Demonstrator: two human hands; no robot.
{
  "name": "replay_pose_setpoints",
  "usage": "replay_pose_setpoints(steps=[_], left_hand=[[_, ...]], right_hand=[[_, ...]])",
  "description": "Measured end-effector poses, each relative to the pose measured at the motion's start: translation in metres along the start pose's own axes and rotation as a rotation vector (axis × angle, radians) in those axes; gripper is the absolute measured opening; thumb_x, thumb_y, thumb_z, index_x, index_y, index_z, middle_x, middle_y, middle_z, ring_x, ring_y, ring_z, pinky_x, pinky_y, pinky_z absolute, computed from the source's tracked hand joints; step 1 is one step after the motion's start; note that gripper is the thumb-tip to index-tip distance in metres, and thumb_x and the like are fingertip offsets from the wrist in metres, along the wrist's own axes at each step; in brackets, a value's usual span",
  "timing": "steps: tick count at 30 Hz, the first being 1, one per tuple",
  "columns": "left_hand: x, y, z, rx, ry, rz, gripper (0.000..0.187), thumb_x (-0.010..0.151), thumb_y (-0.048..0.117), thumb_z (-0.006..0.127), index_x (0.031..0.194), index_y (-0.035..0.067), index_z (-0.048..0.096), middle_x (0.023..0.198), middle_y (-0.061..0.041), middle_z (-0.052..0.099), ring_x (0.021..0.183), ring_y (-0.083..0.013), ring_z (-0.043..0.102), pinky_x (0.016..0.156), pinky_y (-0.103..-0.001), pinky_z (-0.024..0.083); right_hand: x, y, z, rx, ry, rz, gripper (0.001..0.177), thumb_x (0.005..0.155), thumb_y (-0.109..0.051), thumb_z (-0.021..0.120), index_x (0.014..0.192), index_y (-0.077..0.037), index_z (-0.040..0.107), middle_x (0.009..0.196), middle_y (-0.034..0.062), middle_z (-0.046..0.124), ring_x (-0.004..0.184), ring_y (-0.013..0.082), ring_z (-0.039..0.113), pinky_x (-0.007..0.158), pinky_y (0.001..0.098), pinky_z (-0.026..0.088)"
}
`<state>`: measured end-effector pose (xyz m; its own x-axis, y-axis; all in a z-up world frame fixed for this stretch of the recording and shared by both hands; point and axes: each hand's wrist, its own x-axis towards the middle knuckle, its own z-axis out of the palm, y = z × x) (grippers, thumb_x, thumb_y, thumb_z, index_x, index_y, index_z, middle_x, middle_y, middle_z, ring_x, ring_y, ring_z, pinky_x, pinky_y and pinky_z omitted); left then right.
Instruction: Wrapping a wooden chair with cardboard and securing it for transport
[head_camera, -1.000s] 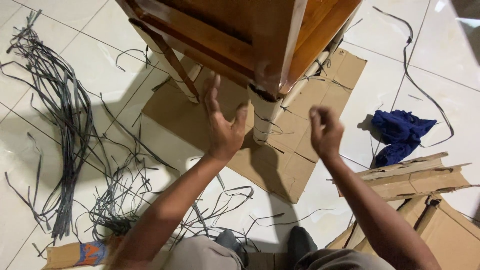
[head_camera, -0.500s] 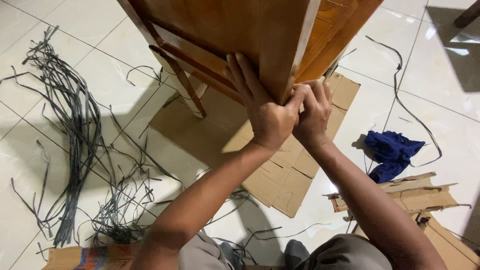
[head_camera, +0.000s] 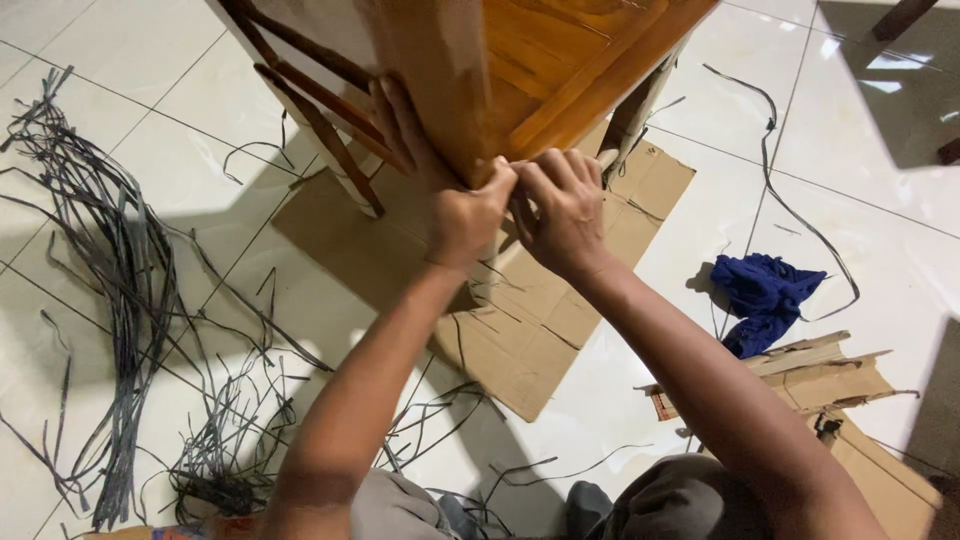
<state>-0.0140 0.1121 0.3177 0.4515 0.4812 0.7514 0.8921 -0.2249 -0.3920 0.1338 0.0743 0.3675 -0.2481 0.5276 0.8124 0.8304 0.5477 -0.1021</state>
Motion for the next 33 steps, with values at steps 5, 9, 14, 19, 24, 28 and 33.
replay_pose_setpoints(steps=[5,9,14,19,24,28,33], left_hand=[[-0.006,-0.058,0.0,-0.718,-0.212,-0.495,0.008,0.096,0.025,0.07,0.099,0.017,0.068,0.054,0.004,0.058,0.037,-0.0101,0.046,0.032,-0.025,0.038],[-0.012,-0.109,-0.018,-1.15,-0.267,-0.817,0.025,0.097,0.019,0.073,0.074,0.018,0.064,0.059,0.009,0.063,0.038,-0.009,0.055,0.036,-0.024,0.047],[-0.025,-0.127,-0.011,-1.343,0.067,-0.791,0.054,0.085,0.005,0.078,0.131,0.001,0.049,0.12,-0.011,0.06,0.097,-0.0211,0.061,0.087,-0.029,0.055],[-0.014,-0.128,-0.043,-1.27,-0.248,-0.881,0.061,0.094,0.018,0.066,0.141,-0.004,0.035,0.074,0.0,0.066,0.05,-0.0127,0.063,0.043,-0.019,0.058],[-0.013,-0.09,-0.051,-1.111,0.053,-1.087,0.038,0.087,0.016,0.069,0.052,0.008,0.055,0.051,0.006,0.049,0.039,-0.0122,0.039,0.039,-0.027,0.032],[-0.024,-0.066,-0.038,-0.979,0.05,-1.248,0.042,0.092,0.036,0.067,0.061,0.013,0.052,0.052,0.003,0.052,0.038,-0.0129,0.038,0.038,-0.028,0.035],[-0.023,-0.064,-0.035,-1.045,0.119,-1.195,0.032,0.094,0.028,0.062,0.067,0.012,0.056,0.054,0.002,0.054,0.039,-0.0125,0.04,0.039,-0.028,0.035]], right_hand=[[0.009,0.005,0.013,0.116,-0.086,-0.064,0.015,0.093,-0.022,0.077,0.105,-0.014,0.072,0.098,0.0027,0.07,0.09,0.0216,0.061,0.085,0.0363,0.046],[0.017,0.057,0.018,0.065,-0.088,-0.026,0.018,0.087,-0.006,0.08,0.1,-0.014,0.071,0.096,0.0083,0.069,0.095,0.0334,0.066,0.083,0.0448,0.05],[0.041,0.145,0.016,-0.118,-0.015,0.168,0.023,0.094,-0.002,0.074,0.114,-0.01,0.067,0.115,0.0159,0.059,0.102,0.0302,0.057,0.085,0.0448,0.051],[0.044,0.216,0.016,-0.265,-0.237,0.4,0.063,0.114,-0.035,0.075,0.144,0.013,0.047,0.137,0.0347,0.052,0.117,0.05,0.05,0.093,0.0642,0.047],[0.057,0.236,0.018,-0.219,-0.356,0.428,0.047,0.124,-0.039,0.065,0.129,0.007,0.065,0.11,0.0264,0.061,0.099,0.0407,0.056,0.085,0.0558,0.049],[0.061,0.247,0.023,-0.18,-0.384,0.509,0.047,0.125,-0.04,0.063,0.127,0.007,0.065,0.108,0.0275,0.057,0.1,0.0436,0.056,0.083,0.0599,0.049],[0.053,0.273,0.029,-0.221,-0.311,0.487,0.043,0.125,-0.037,0.07,0.127,0.006,0.07,0.1,0.0238,0.058,0.087,0.0355,0.06,0.071,0.05,0.054]])
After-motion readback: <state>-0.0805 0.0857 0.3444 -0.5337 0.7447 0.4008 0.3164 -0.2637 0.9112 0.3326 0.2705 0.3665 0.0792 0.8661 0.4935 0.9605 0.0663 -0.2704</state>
